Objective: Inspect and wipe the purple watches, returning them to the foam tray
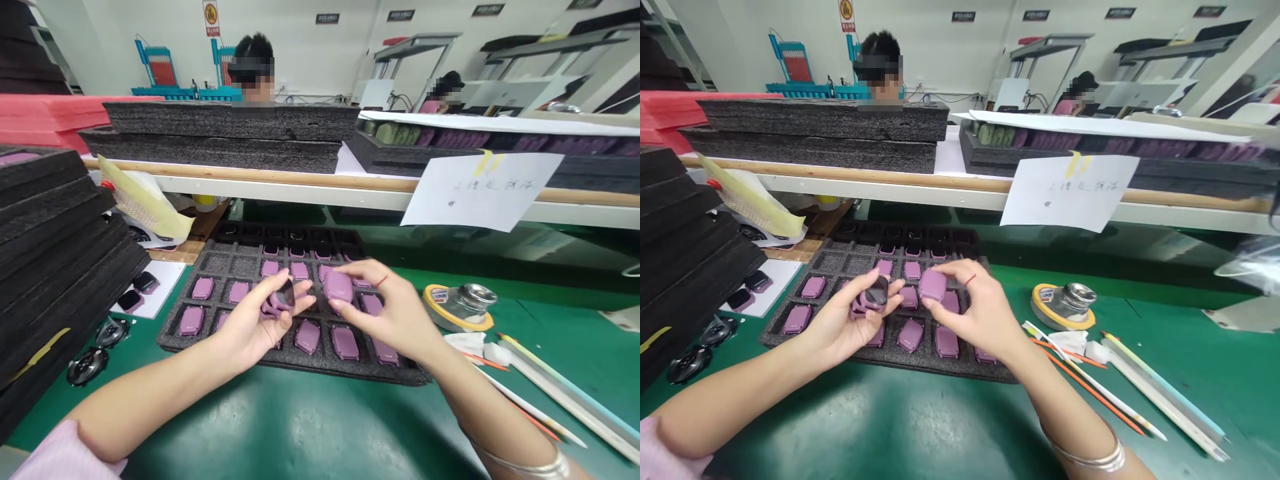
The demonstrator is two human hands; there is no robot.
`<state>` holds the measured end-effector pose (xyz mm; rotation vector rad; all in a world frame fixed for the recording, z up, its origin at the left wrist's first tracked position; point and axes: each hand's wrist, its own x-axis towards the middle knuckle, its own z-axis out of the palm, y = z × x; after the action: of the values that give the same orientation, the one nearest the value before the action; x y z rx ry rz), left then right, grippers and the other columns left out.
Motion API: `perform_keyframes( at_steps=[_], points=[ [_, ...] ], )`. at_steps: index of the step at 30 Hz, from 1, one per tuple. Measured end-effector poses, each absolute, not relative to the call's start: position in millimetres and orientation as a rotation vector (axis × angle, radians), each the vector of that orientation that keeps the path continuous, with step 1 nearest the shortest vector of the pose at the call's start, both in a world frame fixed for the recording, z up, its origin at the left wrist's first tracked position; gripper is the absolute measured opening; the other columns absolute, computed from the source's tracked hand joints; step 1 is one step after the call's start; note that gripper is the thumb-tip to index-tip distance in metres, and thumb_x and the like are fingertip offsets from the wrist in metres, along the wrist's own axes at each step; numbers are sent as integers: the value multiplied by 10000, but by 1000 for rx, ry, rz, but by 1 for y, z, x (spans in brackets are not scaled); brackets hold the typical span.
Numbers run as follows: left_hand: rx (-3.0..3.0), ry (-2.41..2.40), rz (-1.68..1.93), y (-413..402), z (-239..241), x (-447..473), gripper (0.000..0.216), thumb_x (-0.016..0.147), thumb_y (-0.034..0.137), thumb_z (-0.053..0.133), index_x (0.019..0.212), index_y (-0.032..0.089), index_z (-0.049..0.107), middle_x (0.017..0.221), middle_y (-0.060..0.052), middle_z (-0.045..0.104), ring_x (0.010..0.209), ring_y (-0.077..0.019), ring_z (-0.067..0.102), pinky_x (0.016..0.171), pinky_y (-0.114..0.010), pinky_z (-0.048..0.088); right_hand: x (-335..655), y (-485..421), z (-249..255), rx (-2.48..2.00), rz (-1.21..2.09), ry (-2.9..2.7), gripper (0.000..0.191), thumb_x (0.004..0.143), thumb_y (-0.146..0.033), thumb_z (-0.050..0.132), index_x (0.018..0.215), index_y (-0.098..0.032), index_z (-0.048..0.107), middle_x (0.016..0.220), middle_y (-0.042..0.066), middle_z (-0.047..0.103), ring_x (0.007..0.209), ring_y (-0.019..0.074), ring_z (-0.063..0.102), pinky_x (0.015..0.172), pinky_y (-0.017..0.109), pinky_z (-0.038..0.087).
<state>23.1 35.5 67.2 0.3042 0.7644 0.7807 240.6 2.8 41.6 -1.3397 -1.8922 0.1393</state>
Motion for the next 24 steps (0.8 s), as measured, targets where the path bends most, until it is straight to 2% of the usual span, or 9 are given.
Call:
perform_keyframes(
  at_steps=[3, 5, 8, 11, 15, 16, 20, 24],
  points=[
    [349, 736, 796, 38, 68, 20, 203, 894, 322, 700, 916, 130, 637, 974, -94, 771, 350, -23, 491, 295, -124, 351, 245, 3, 9, -1369, 187, -1987, 292, 806, -311, 743, 1078, -218, 692, 1047, 94, 736, 1000, 293, 697, 906, 489, 578],
    [403, 702, 788, 36, 68, 18, 218, 877, 312, 712, 946, 116, 646, 976, -100, 770, 315, 7, 390, 299, -127, 329, 245, 0, -1, -1379, 201, -2003, 324, 804, -302, 746, 1114, -222, 695, 1061, 100, 736, 1018, 306, 694, 910, 518, 577],
    [427, 645, 770, 33, 66, 19, 174, 888, 251, 696, 986, 111, 664, 959, -126, 763, 434, -39, 527, 394, -126, 410, 244, -6, 11, -1383, 185, -1967, 396, 879, -354, 692, 1251, -234, 627, 1202, 112, 707, 1140, 310, 657, 990, 552, 536],
    [388, 575, 701, 29, 60, 23, 260, 958, 351, 609, 954, 101, 682, 870, -126, 737, 493, -72, 567, 398, -126, 393, 235, -10, 42, -1290, 230, -1942, 402, 917, -394, 673, 1285, -257, 585, 1255, 85, 685, 1170, 260, 651, 1015, 468, 539],
    [429, 523, 624, 25, 52, 26, 379, 932, 459, 636, 875, 89, 696, 783, -112, 708, 424, -42, 495, 355, -115, 305, 216, -15, 67, -1086, 277, -2053, 576, 759, -417, 855, 1240, -254, 584, 1206, 58, 705, 1132, 226, 675, 1000, 371, 551],
    [447, 512, 616, 23, 50, 26, 383, 911, 468, 665, 874, 88, 702, 784, -115, 708, 421, -35, 488, 357, -111, 299, 211, -16, 69, -1057, 265, -2058, 542, 749, -394, 867, 1195, -251, 594, 1187, 55, 716, 1113, 220, 686, 990, 361, 553],
    [486, 432, 620, 19, 50, 25, 403, 847, 488, 743, 861, 86, 718, 780, -89, 679, 458, -21, 496, 381, -95, 292, 200, -21, 70, -1013, 256, -1990, 207, 816, -251, 805, 902, -237, 617, 1138, 47, 747, 1064, 194, 715, 954, 321, 558],
    [510, 368, 618, 17, 51, 25, 396, 833, 483, 763, 851, 90, 715, 758, -54, 639, 485, -23, 506, 404, -100, 298, 194, -24, 72, -999, 284, -1905, 153, 817, -216, 792, 829, -229, 641, 1081, 51, 766, 1036, 190, 726, 910, 296, 572]
  ],
)
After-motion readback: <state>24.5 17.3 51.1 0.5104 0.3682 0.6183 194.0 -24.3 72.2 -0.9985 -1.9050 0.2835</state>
